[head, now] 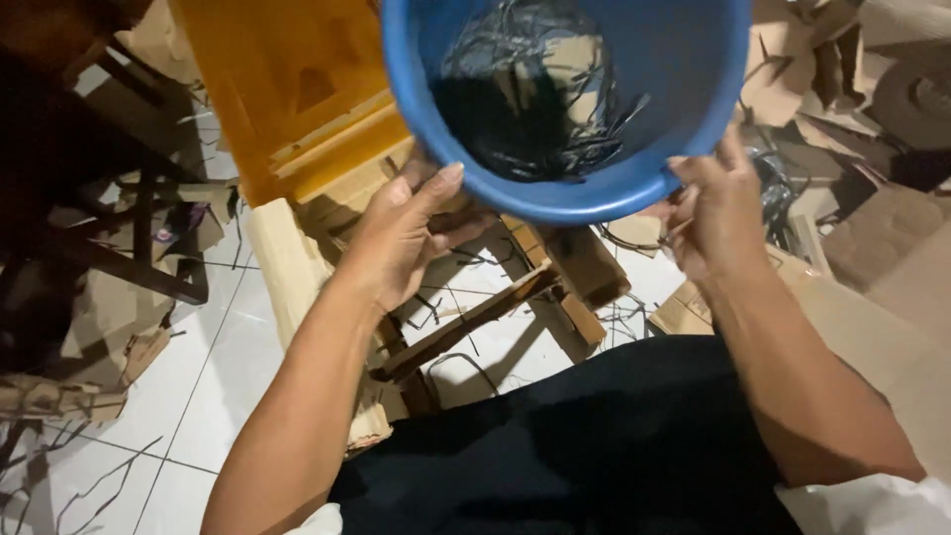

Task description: Wrapping wooden chair legs with protective cardboard and securing them with wire ties.

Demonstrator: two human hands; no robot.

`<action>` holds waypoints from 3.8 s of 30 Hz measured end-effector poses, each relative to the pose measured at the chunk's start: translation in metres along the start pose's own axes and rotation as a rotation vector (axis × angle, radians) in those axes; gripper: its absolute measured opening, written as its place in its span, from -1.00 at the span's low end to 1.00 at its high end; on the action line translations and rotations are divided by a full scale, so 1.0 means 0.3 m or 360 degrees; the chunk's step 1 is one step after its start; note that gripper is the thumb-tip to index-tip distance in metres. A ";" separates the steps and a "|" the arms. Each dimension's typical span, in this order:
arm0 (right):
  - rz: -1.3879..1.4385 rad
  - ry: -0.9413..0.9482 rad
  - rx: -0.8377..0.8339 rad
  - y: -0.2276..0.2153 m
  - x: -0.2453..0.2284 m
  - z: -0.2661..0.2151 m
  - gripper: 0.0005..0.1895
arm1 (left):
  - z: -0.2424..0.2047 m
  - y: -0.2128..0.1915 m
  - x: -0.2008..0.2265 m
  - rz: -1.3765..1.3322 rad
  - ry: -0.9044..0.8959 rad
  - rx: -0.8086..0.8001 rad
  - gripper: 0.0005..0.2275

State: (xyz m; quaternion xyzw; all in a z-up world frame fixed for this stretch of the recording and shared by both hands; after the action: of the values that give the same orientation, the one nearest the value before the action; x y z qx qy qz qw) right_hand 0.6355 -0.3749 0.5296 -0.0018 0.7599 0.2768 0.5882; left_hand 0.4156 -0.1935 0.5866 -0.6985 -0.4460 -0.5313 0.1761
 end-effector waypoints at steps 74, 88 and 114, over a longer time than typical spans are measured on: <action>-0.2307 -0.0037 -0.0150 -0.525 1.004 0.619 -0.72 | -0.011 -0.524 -0.125 0.1781 -0.0046 0.1094 -0.28; -0.1643 0.0032 -0.0173 -0.467 0.590 0.618 -0.82 | -0.040 -0.546 -0.132 0.1691 -0.0010 0.0997 -0.28; -0.1093 -0.1530 -0.0739 0.190 0.047 0.162 -0.78 | -0.042 -0.652 -0.153 0.1238 0.0556 0.1020 -0.42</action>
State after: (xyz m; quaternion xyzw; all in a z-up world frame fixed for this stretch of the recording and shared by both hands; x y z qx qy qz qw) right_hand 0.6558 -0.3016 0.5335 -0.2484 0.2871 0.1999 0.9033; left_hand 0.2480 -0.1170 0.5055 -0.6246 -0.2579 -0.3724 0.6362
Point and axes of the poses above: each hand's wrist, its own z-axis towards the middle knuckle, its own y-axis out of the palm, x = y × z, the point moved 7 cm from there along z, towards the middle knuckle, and after that the axes turned 10 degrees about x, right-handed, at the moved point
